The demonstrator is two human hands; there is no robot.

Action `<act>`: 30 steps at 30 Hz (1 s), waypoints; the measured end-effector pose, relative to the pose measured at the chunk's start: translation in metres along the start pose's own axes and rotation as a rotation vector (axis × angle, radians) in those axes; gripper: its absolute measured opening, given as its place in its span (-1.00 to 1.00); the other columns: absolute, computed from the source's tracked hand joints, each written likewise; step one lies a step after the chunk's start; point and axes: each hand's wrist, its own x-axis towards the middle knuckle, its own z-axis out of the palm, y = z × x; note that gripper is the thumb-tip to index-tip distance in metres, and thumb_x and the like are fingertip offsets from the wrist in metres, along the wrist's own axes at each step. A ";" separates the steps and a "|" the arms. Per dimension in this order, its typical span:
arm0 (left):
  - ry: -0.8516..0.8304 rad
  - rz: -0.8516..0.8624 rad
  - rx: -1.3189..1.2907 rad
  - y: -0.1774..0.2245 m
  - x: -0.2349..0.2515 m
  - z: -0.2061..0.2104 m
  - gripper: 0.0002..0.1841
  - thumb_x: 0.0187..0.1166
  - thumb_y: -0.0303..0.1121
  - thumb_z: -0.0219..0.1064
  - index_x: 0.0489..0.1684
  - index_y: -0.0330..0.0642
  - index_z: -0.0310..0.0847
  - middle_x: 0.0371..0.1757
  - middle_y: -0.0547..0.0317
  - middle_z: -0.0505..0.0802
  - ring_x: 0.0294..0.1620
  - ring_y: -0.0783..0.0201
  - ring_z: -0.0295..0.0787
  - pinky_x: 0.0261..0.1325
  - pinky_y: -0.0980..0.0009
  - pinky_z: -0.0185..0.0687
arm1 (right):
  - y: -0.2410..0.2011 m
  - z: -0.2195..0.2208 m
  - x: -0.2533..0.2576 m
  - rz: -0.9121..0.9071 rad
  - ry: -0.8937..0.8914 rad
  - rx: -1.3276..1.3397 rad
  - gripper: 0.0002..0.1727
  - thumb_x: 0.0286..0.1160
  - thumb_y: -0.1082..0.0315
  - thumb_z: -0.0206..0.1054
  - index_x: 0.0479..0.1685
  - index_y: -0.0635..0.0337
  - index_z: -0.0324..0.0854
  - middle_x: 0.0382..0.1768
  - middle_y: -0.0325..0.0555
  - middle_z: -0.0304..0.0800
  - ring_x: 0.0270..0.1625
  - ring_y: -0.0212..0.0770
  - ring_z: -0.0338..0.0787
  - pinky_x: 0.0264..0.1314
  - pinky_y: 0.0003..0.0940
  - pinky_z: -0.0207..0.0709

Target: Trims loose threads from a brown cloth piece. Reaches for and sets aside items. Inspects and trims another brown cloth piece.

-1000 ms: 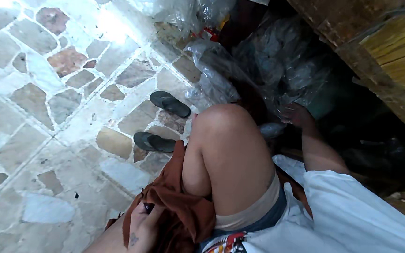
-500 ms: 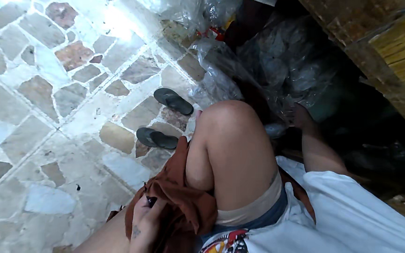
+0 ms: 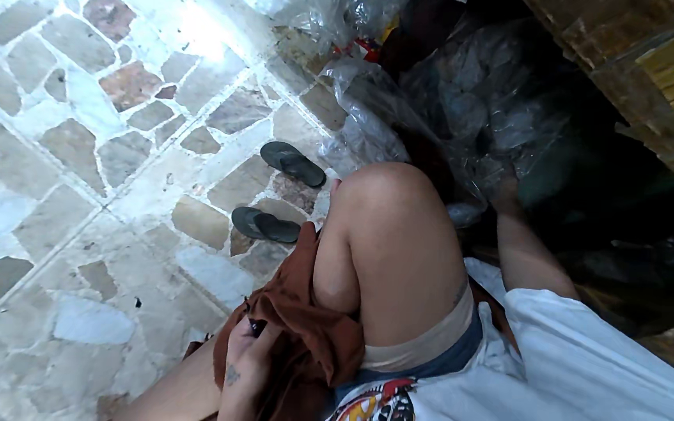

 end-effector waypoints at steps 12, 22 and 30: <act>0.115 0.101 0.032 0.010 -0.002 0.002 -0.92 0.54 -0.27 0.36 -0.16 0.11 0.77 -0.41 0.55 0.82 -0.45 0.63 0.70 -0.33 0.62 0.67 | -0.054 -0.004 -0.015 -0.282 -0.111 -0.217 -0.44 0.75 0.12 0.26 0.63 0.22 0.46 0.50 0.24 0.60 0.54 0.11 0.62 0.63 0.07 0.44; 0.060 0.798 0.297 0.109 -0.045 -0.006 -0.78 0.76 -0.13 0.27 0.00 -0.02 0.74 0.13 0.28 0.83 0.21 0.39 0.76 0.30 0.42 0.71 | -0.287 -0.024 -0.309 -1.352 -0.918 0.498 -0.49 0.72 -0.09 0.23 0.44 0.02 0.63 0.23 -0.27 0.81 0.28 -0.44 0.74 0.38 -0.44 0.64; 0.295 0.976 0.535 0.154 -0.111 -0.013 -0.81 0.71 -0.13 0.34 0.00 0.02 0.73 -0.10 0.44 0.77 -0.06 0.60 0.70 0.04 0.68 0.62 | -0.290 0.019 -0.375 -1.477 -1.362 0.318 -0.76 0.52 0.20 0.37 -0.14 0.21 0.75 -0.21 -0.04 0.85 -0.08 -0.24 0.82 0.06 -0.36 0.67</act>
